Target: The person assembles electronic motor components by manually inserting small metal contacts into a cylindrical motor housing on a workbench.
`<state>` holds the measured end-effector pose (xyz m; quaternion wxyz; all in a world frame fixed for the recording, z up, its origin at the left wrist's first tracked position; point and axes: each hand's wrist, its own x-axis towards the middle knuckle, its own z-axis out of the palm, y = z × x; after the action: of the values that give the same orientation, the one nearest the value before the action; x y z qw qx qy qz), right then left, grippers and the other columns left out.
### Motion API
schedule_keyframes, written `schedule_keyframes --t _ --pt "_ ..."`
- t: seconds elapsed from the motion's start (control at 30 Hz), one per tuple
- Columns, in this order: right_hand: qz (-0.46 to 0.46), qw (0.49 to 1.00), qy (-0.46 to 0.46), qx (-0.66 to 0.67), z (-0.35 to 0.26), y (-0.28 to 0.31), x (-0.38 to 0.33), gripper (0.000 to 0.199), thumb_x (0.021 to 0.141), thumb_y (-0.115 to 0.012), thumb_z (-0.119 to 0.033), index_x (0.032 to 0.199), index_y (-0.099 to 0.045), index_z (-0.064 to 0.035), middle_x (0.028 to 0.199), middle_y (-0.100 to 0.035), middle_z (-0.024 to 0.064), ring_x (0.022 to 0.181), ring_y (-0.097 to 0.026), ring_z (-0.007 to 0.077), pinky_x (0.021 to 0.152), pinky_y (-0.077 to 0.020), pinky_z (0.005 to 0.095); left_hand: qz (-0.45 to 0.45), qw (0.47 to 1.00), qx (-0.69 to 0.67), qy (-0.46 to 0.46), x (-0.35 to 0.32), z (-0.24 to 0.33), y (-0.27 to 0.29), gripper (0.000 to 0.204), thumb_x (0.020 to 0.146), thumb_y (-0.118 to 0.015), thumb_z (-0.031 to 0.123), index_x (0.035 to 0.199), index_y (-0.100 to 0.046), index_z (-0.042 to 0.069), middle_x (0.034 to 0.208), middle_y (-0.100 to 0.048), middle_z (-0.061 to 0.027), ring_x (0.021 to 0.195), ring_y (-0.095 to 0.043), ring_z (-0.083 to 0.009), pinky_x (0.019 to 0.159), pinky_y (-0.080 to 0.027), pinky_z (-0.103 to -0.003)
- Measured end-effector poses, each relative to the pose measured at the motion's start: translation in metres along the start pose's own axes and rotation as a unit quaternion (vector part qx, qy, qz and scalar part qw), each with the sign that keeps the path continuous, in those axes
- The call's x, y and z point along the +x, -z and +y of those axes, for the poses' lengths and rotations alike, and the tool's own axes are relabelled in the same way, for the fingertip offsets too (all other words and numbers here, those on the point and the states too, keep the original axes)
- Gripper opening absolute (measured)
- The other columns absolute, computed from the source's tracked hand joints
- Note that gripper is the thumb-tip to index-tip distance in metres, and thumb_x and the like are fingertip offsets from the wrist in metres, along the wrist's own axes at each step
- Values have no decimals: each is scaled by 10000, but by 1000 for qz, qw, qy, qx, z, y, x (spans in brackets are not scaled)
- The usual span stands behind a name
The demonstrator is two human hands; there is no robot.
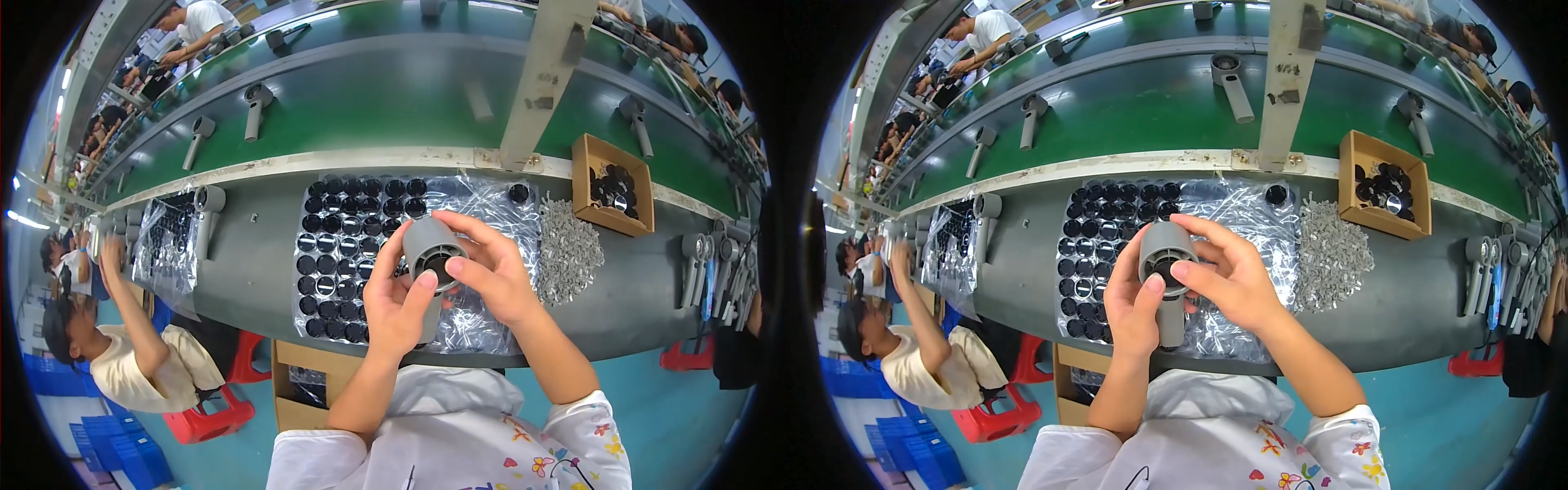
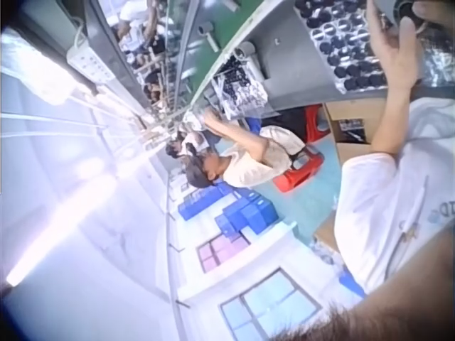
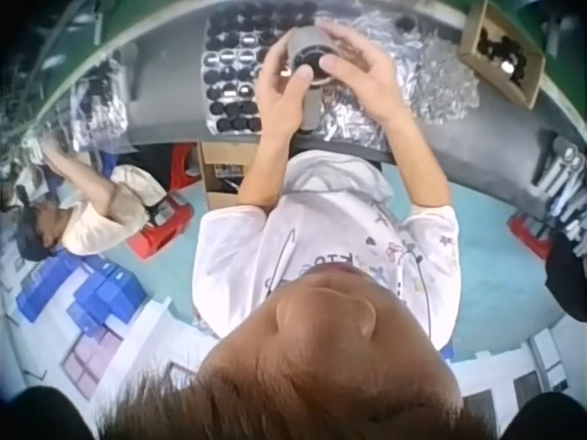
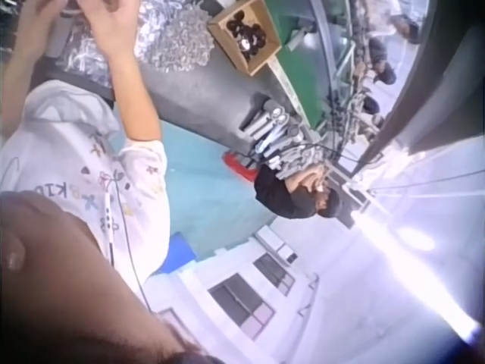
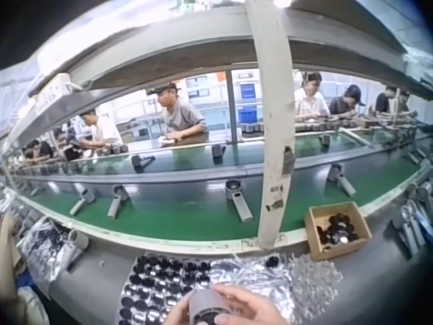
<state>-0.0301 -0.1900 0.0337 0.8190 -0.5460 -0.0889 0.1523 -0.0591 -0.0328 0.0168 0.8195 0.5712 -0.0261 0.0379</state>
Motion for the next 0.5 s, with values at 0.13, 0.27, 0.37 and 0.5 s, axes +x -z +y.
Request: schedule_keyframes --t 0.13,0.27,0.37,0.5 --pt "1 1000 -11 14 1 -5 -2 645 911 -708 -195 1476 -476 12 1322 -618 158 1141 -629 195 799 -578 293 -3 1000 2 -21 1 -5 7 641 958 -661 158 1495 -384 -55 1353 -546 -195 993 -693 -238 665 -640 -318" --pt "18 999 26 -29 7 -5 -1 633 915 -689 -201 1471 -477 15 1296 -629 160 1100 -642 196 848 -562 313 12 999 6 -32 -1 -6 2 601 955 -677 117 1458 -400 -60 1368 -520 -177 991 -702 -221 664 -640 -293" --pt "25 997 43 -60 11 -1 1 593 913 -687 -208 1429 -503 18 1266 -638 158 1083 -645 192 887 -545 330 8 1000 27 -4 -4 -9 3 560 952 -686 130 1410 -426 -60 1292 -553 -171 878 -721 -203 629 -632 -281" --pt "29 998 43 -47 13 2 4 558 906 -701 -238 1374 -532 15 1225 -645 145 1049 -650 189 894 -535 329 10 1000 -5 11 -2 -11 0 542 950 -688 139 1388 -428 -45 1226 -569 -155 859 -723 -211 617 -639 -298"
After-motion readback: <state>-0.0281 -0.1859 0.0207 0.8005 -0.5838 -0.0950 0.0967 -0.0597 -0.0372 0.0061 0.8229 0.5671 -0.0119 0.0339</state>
